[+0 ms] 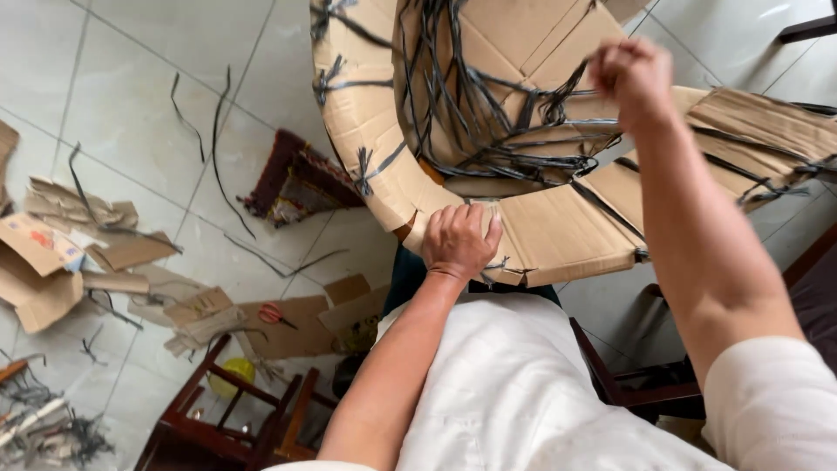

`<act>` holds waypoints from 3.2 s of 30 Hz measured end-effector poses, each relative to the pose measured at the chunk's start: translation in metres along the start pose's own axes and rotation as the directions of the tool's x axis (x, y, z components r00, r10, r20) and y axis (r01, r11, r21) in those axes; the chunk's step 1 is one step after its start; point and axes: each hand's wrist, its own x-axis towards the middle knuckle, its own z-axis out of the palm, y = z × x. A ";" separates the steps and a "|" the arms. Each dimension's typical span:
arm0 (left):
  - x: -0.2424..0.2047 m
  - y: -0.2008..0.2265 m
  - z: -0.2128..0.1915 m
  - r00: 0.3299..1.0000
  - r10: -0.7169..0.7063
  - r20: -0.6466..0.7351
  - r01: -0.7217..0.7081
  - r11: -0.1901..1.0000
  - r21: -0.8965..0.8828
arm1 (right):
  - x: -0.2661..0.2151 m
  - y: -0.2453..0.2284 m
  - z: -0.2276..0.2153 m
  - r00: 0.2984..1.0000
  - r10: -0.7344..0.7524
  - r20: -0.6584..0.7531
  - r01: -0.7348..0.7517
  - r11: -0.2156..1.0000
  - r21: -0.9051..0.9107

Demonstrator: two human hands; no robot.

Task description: Wrapping a wooden chair frame with cardboard and securing it with plastic ties

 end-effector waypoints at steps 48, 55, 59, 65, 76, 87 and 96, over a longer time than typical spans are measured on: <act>-0.002 0.003 0.008 0.984 -0.030 -0.177 0.006 0.991 -0.135 | -0.089 0.062 0.121 0.989 -0.086 0.124 0.093 0.995 -0.047; 0.002 -0.007 0.001 0.993 -0.086 0.081 0.106 0.951 -0.290 | -0.185 -0.019 0.090 0.971 -0.240 0.012 0.225 0.926 0.302; 0.002 -0.003 -0.035 0.857 0.148 0.493 0.227 0.751 -0.620 | -0.242 -0.006 0.069 0.967 -0.223 -0.121 0.253 0.887 0.385; 0.028 0.043 -0.081 0.725 0.172 0.667 0.664 0.085 -0.743 | -0.295 0.056 0.040 0.953 -0.169 -0.251 0.266 0.861 0.434; 0.071 0.017 -0.043 0.731 -0.018 0.682 0.681 0.078 -0.728 | -0.338 0.120 -0.036 0.942 0.036 -0.332 0.194 0.750 0.633; 0.029 0.131 -0.063 0.693 0.097 0.714 0.448 0.718 -0.532 | -0.436 0.039 -0.077 0.907 -0.175 -0.383 0.273 0.936 0.220; 0.007 0.195 0.018 0.497 0.259 0.828 0.816 0.184 -0.548 | -0.446 0.097 -0.103 0.978 -0.022 -0.209 0.035 0.998 0.060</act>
